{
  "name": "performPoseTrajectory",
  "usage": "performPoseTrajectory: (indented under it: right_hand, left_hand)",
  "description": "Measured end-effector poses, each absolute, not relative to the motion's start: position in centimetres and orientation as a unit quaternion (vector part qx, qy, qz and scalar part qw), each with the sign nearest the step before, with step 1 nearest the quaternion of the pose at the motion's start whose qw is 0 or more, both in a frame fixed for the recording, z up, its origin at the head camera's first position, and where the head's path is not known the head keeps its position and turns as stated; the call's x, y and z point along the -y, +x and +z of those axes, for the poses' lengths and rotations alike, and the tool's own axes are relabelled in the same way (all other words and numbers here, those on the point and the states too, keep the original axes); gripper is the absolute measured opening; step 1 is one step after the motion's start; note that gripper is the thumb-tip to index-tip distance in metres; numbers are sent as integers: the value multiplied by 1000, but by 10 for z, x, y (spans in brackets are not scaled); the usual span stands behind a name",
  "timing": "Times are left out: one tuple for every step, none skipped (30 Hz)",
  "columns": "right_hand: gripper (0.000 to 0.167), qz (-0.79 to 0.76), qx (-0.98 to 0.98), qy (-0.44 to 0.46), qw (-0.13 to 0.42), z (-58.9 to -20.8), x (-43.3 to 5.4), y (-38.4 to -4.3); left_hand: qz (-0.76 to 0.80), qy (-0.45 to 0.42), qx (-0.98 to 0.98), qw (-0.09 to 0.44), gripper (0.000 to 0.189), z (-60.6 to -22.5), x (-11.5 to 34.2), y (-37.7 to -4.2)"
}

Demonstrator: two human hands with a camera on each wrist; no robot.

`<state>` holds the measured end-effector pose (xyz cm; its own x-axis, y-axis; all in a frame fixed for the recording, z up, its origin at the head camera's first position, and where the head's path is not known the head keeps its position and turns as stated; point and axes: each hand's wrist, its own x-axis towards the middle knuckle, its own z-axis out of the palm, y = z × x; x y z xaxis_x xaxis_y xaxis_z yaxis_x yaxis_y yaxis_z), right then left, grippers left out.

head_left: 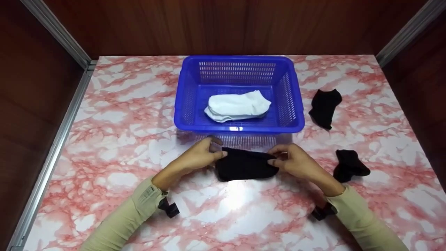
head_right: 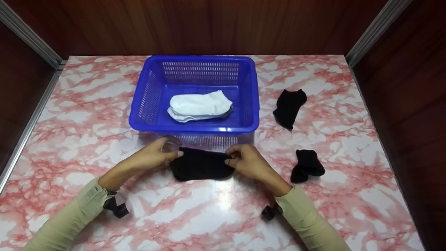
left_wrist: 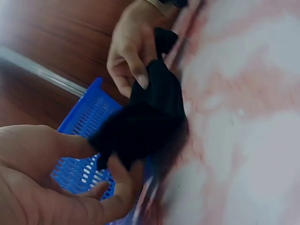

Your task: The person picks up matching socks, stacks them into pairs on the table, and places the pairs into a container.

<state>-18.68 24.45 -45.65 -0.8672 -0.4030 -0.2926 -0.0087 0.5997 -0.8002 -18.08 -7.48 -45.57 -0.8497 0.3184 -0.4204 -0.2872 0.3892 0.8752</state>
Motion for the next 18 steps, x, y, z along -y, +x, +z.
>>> performPoseTrajectory:
  right_hand:
    - [24,-435,-864,-115,226,-457,-244,-187]
    - [22,-438,-864,-111,223,-457,-243,-187]
    - [20,-440,-864,-109,221,-457,-243,-187]
    - [19,-439,-864,-107,219,-457,-243,-187]
    - [18,-438,-866,-107,218,-457,-242,-186]
    - [17,-436,-867,-108,215,-458,-242,-186]
    - [16,-436,-868,-109,213,-458,-242,-186]
    - [16,-435,-868,-110,211,-458,-242,-185]
    - [15,-436,-868,-111,209,-459,-242,-185]
    - [15,-439,-868,-113,205,-460,-242,-184]
    - [14,-442,-866,-116,201,-460,-242,-184]
    - [15,-446,-865,-118,197,-461,-242,-184]
    - [15,-451,-863,-120,194,-461,-242,-184]
    - [15,-454,-861,-123,191,-462,-242,-184]
    - [16,-458,-860,-126,188,-462,-242,-184]
    - [16,-461,-858,-126,187,-462,-242,-185]
    - [17,-464,-856,-127,187,-462,-242,-185]
    - [17,-467,-854,-125,190,-461,-243,-186]
  left_hand:
    - [564,6,-774,288,50,-456,75,-181]
    - [568,7,-767,299,50,-456,75,-181]
    - [566,9,-765,307,50,-457,76,-181]
    - [562,12,-765,315,46,-457,76,-180]
    - [558,17,-764,322,40,-457,76,-180]
    - [554,22,-766,327,32,-457,76,-179]
    - [551,26,-766,331,24,-457,76,-179]
    - [552,29,-764,334,17,-457,77,-178]
    - [554,30,-762,334,13,-457,77,-178]
    - [558,30,-759,335,12,-457,77,-177]
    - [564,31,-754,337,12,-457,78,-177]
    - [569,28,-748,340,10,-458,78,-176]
    - [571,25,-746,342,9,-458,78,-176]
    - [574,23,-744,342,10,-459,78,-176]
    - [579,20,-740,343,15,-459,78,-176]
    - [584,17,-736,343,20,-460,78,-177]
    - [590,13,-732,342,24,-462,78,-177]
    - [595,9,-730,337,28,-463,78,-178]
